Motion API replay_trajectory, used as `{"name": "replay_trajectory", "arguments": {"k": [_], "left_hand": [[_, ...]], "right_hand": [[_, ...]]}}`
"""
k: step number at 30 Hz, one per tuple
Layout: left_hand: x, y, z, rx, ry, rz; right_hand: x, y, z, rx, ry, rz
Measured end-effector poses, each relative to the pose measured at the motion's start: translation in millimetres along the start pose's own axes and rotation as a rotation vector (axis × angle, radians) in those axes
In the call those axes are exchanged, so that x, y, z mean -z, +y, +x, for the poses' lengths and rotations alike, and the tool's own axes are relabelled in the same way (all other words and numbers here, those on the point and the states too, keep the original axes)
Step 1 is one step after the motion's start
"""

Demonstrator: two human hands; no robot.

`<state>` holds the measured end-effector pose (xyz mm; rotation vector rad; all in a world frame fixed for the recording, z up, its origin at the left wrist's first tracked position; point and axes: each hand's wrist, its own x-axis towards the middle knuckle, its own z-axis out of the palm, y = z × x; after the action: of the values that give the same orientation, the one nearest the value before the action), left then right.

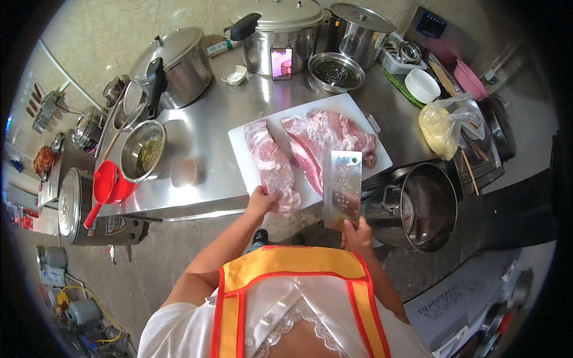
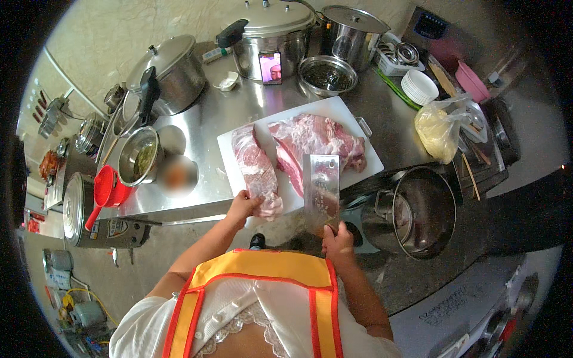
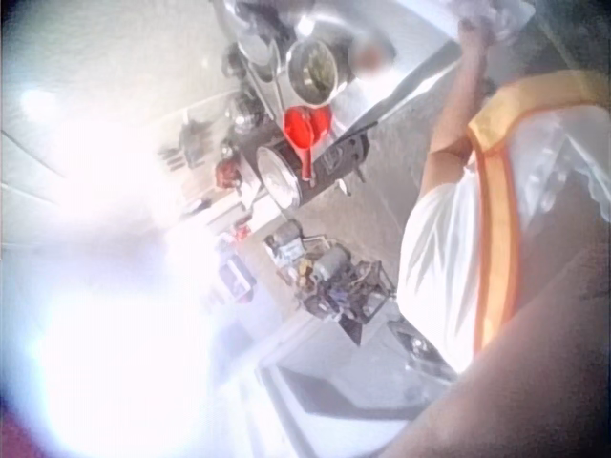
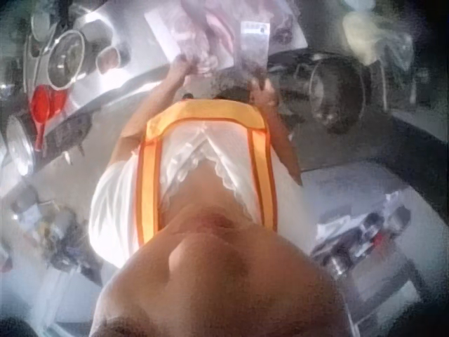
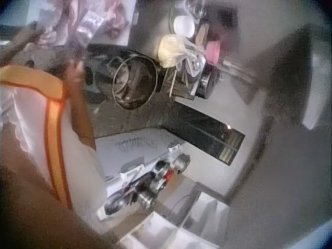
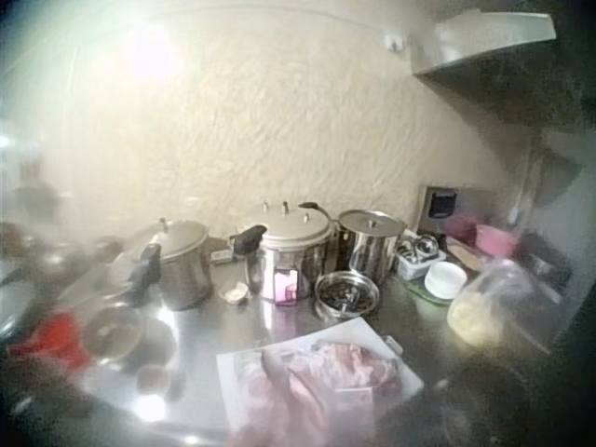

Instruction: The person fills a red scoop with water from a sink and pours it into a large metal pot. They then move the pot to a counter and begin cutting a large piece of raw meat on a cutting board using a cleaver, separating it into smaller portions.

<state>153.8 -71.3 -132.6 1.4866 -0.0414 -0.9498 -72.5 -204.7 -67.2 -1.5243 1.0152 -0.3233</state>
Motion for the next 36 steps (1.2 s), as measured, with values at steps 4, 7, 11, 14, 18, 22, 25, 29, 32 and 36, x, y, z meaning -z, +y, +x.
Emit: {"name": "replay_trajectory", "arguments": {"k": [4,7,11,14,18,22,25,29,32,36], "left_hand": [[4,-18,7,0.005,-0.159,-0.011],[14,7,-5,0.144,-0.309,0.322],[55,34,10,-0.133,-0.256,0.644],[60,41,46,-0.578,0.113,0.673],[47,35,92,-0.634,0.357,0.404],[23,45,97,-0.767,0.285,0.508],[9,52,90,-0.886,0.102,0.570],[16,42,103,-0.838,0.304,0.502],[20,35,105,-0.797,0.278,0.458],[23,36,110,-0.852,0.157,0.425]], "right_hand": [[-34,-15,-7,-0.002,0.024,-0.072],[-46,-20,-2,0.062,0.016,-0.123],[-55,-24,-8,0.063,0.029,-0.242],[-58,-27,-19,-0.020,0.039,-0.151],[-65,-29,-26,-0.060,0.067,-0.131],[-65,-30,-31,-0.046,0.097,-0.124],[-65,-25,-34,-0.070,0.125,-0.096],[-65,-30,-31,-0.046,0.130,-0.104],[-68,-38,-26,-0.055,0.130,-0.132],[-79,-65,-16,-0.066,0.117,-0.229]]}}
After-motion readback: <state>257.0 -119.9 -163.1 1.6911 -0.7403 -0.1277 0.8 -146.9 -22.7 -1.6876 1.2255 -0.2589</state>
